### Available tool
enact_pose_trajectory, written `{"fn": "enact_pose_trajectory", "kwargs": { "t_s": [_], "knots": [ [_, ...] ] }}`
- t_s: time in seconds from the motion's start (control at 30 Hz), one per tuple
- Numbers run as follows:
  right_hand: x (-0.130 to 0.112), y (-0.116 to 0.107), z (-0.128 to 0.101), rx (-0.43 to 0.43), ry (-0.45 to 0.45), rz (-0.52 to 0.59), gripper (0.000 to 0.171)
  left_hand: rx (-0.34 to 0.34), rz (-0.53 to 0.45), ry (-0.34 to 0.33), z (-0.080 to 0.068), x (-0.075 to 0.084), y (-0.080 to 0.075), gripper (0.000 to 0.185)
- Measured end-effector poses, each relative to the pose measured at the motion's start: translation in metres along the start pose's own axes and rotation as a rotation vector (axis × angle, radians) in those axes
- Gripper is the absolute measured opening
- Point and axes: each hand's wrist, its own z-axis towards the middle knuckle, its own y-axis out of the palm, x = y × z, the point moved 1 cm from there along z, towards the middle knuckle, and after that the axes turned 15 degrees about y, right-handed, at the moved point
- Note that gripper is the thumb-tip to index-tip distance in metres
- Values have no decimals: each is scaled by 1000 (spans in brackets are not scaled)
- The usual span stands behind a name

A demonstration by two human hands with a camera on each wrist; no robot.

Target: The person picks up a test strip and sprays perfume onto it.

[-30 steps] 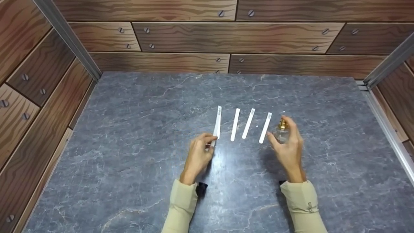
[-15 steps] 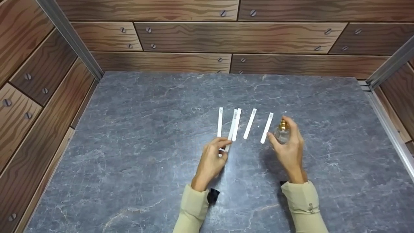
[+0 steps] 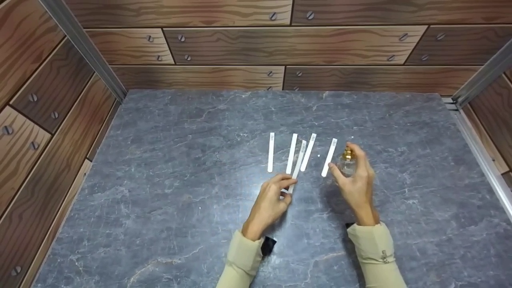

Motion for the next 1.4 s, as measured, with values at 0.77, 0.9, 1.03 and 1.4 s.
{"fn": "enact_pose_trajectory", "kwargs": {
  "t_s": [0.77, 0.9, 1.03, 1.4],
  "knots": [
    [3, 3, -5, -26, 9, -23, 57, -33, -21, 17, 1, 7, 12, 36],
    [2, 2, -6, 2, 30, -13, 59, -35, -27, 5, 0, 8, 12, 37],
    [0, 2, -5, -3, 20, -12, 61, -36, -23, 8, 0, 8, 11, 37],
    [1, 4, -2, -9, -9, -29, 57, -33, 6, 20, 4, 7, 9, 35]
  ]
}}
